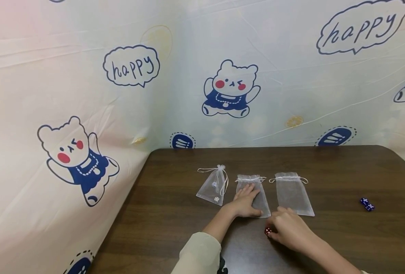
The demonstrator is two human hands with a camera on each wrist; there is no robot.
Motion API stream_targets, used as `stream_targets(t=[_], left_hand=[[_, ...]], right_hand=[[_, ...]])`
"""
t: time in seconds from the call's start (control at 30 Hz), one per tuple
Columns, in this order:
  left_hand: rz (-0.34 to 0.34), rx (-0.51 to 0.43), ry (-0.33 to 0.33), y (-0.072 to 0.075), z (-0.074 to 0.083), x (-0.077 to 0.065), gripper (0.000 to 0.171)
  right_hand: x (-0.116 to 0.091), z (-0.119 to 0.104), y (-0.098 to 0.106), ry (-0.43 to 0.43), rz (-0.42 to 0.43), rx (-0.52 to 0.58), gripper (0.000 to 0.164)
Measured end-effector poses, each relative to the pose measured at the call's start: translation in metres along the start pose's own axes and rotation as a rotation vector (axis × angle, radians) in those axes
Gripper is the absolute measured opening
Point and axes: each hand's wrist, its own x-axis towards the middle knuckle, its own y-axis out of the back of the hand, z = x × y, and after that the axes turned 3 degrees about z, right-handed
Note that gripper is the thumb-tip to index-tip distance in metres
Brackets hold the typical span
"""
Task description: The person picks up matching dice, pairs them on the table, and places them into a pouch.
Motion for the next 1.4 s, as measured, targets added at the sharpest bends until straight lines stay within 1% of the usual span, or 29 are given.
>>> stream_targets(t=[0.1,0.17,0.27,0.37,0.5,0.6,0.67,0.8,0.83,0.93,1.0,1.07,1.13,1.2,1.27,1.37,1.4], left_hand=[[-0.003,-0.002,-0.003,0.001,0.001,0.0,0.074],[-0.005,-0.006,-0.007,0.002,0.001,-0.001,0.074],[-0.001,-0.007,-0.021,0.002,0.001,-0.002,0.073],[0.0,-0.018,-0.032,0.002,-0.001,-0.003,0.072],[0.023,-0.028,-0.037,0.002,-0.003,-0.004,0.066],[0.071,-0.02,-0.044,0.002,-0.004,-0.005,0.06],[0.118,-0.01,-0.051,0.002,-0.005,-0.005,0.051],[0.235,0.007,-0.065,0.004,-0.006,-0.006,0.014],[0.267,0.02,-0.072,0.005,-0.006,-0.006,0.009],[0.357,0.102,-0.1,0.009,-0.003,-0.01,0.015],[0.419,0.178,-0.134,0.013,0.0,-0.014,0.013],[0.487,0.247,-0.18,0.018,0.006,-0.019,0.01],[0.557,0.305,-0.232,0.024,0.012,-0.025,0.009],[0.634,0.354,-0.288,0.03,0.02,-0.031,0.01],[0.718,0.379,-0.353,0.036,0.028,-0.038,0.011],[0.833,0.405,-0.454,0.043,0.039,-0.046,0.011],[0.866,0.419,-0.491,0.044,0.043,-0.048,0.011]], right_hand=[[-0.001,0.001,0.003,-0.006,0.001,0.006,0.015],[-0.001,0.001,0.006,-0.004,0.019,0.006,0.015],[-0.001,0.002,0.01,-0.024,0.047,-0.009,0.015],[-0.002,0.002,0.014,-0.047,0.063,-0.019,0.019],[-0.003,0.002,0.015,-0.05,0.074,-0.028,0.019],[-0.004,0.003,0.015,-0.045,0.096,-0.031,0.018],[-0.005,0.005,0.015,-0.04,0.121,-0.031,0.017],[-0.005,0.008,0.015,-0.037,0.171,-0.017,0.014],[-0.004,0.01,0.014,-0.044,0.183,-0.011,0.013],[-0.003,0.013,0.012,-0.088,0.228,0.023,0.01],[-0.003,0.016,0.01,-0.143,0.247,0.08,0.008],[-0.002,0.018,0.01,-0.218,0.248,0.164,0.006],[-0.001,0.02,0.011,-0.313,0.23,0.265,0.004],[0.0,0.023,0.013,-0.402,0.203,0.369,0.01],[0.001,0.024,0.015,-0.484,0.175,0.472,0.017],[0.002,0.025,0.018,-0.569,0.134,0.633,0.031],[0.003,0.025,0.019,-0.606,0.125,0.708,0.036]])
